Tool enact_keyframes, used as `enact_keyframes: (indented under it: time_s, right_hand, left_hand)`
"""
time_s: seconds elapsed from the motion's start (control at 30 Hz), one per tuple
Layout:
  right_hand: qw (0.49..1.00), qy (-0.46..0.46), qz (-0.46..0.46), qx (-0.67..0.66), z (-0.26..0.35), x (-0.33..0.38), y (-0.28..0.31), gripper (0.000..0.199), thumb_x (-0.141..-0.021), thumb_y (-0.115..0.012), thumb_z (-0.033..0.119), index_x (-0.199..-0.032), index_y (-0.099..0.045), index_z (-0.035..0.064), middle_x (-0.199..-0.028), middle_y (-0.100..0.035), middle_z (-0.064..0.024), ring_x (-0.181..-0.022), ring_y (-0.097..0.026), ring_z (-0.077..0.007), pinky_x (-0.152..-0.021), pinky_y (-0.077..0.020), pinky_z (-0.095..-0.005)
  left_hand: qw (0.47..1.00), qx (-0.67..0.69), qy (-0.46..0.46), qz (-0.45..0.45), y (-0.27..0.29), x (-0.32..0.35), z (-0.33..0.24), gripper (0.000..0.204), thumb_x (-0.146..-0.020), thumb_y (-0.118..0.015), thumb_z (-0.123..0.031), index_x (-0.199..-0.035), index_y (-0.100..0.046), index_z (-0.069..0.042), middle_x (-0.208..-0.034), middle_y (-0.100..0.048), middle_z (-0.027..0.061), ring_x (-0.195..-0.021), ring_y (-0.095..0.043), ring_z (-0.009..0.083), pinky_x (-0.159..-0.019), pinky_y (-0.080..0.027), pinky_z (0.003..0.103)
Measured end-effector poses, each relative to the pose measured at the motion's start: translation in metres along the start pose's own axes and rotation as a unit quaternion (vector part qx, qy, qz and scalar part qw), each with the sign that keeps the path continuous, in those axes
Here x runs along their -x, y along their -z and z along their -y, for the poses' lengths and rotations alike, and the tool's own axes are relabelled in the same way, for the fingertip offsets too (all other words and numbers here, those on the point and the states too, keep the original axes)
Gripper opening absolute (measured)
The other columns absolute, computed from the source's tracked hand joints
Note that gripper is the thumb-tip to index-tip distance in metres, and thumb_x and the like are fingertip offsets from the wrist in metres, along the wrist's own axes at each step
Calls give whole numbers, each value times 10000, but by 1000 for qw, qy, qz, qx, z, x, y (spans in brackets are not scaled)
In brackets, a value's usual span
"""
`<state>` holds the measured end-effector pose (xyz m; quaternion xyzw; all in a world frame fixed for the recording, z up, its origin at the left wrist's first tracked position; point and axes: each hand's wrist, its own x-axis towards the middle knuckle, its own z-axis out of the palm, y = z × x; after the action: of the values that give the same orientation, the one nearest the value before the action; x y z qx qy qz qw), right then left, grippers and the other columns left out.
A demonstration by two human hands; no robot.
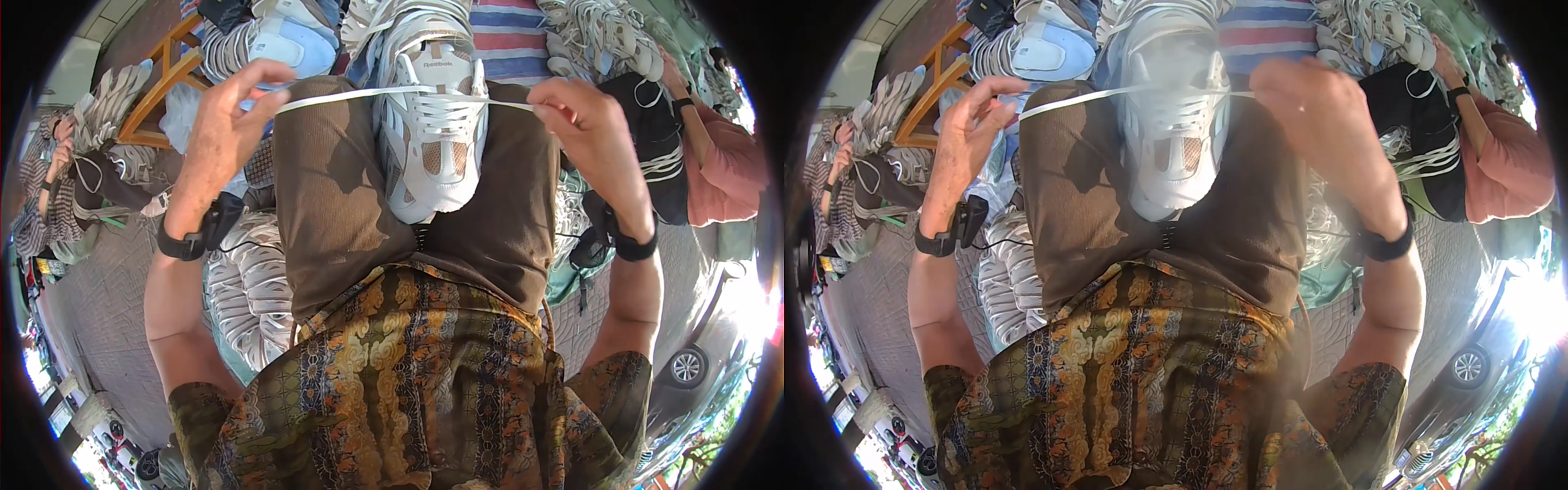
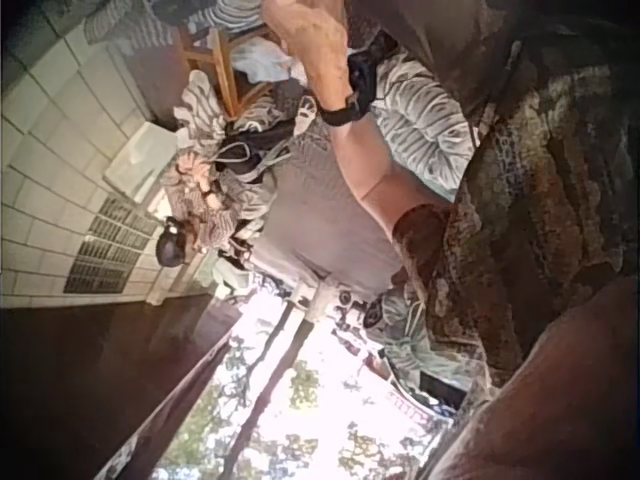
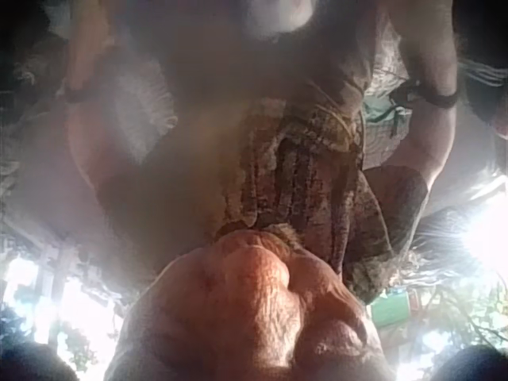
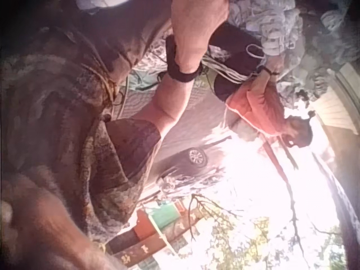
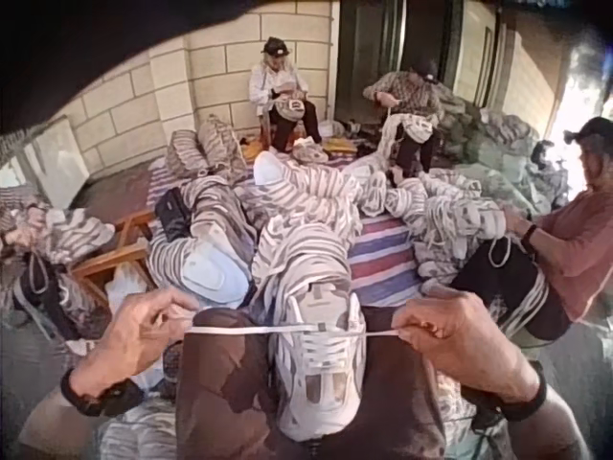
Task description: The person threads a white shoelace through the eyelets of a white sneaker held on their lap. They pull the lace through the holes and adjust the tension repeatedly, working on the shoe's lacing system.
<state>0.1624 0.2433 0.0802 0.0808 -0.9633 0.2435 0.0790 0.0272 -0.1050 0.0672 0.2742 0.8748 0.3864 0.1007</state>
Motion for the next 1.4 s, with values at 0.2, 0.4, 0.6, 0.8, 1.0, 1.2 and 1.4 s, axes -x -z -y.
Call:
enact_keyframes:
  time_s: [0.2,0.4,0.6,0.8,1.0,1.2,1.4]
  right_hand:
    - [939,-32,-5,-342,54,-1,54,182,-900,-547,100,-1048,-619,23,-770,-583,13,-651,-471,-42,-591,-376,-176]
    - [917,32,-63,-392,106,-22,58,198,-925,-567,168,-995,-616,-11,-634,-532,3,-508,-439,-34,-452,-328,-169]
    - [878,83,-62,-467,100,-11,81,153,-907,-580,132,-973,-605,-5,-627,-531,-6,-504,-473,-66,-443,-350,-207]
    - [883,42,-38,-466,44,22,93,214,-958,-490,153,-1069,-570,-12,-666,-431,51,-530,-333,-27,-520,-289,-183]
    - [916,105,23,-386,56,11,46,140,-917,-511,85,-1020,-601,56,-623,-433,65,-530,-367,-20,-483,-284,-188]
    - [957,150,42,-244,85,-17,-19,113,-851,-528,-4,-941,-562,56,-601,-512,1,-576,-492,-52,-527,-390,-229]
    - [966,80,17,-245,76,-33,-32,72,-849,-538,9,-913,-545,42,-616,-532,-8,-592,-511,-67,-534,-421,-254]
  left_hand:
    - [969,145,-175,98,-18,-21,-57,245,-889,-595,-152,-1093,-603,-17,-1082,-634,62,-1004,-568,132,-901,-434,289]
    - [923,357,-61,130,-38,-21,-145,148,-894,-568,-97,-994,-622,-3,-845,-612,35,-804,-569,99,-687,-447,240]
    - [927,304,-133,176,-1,-4,-122,227,-886,-593,-213,-921,-580,11,-604,-495,13,-532,-476,102,-532,-391,229]
    - [958,225,-41,174,47,28,-33,217,-898,-580,-198,-995,-621,-9,-684,-570,21,-612,-536,89,-542,-418,216]
    - [981,-124,-38,145,28,48,1,289,-867,-586,-183,-1126,-584,-55,-1013,-638,61,-790,-591,172,-694,-479,304]
    - [982,145,-68,95,-7,17,-59,372,-877,-562,-165,-1230,-534,-48,-1168,-602,94,-993,-594,171,-722,-506,308]
    - [918,341,-19,202,-49,-14,-88,286,-918,-521,-144,-1163,-557,0,-1008,-629,97,-827,-626,148,-638,-498,256]
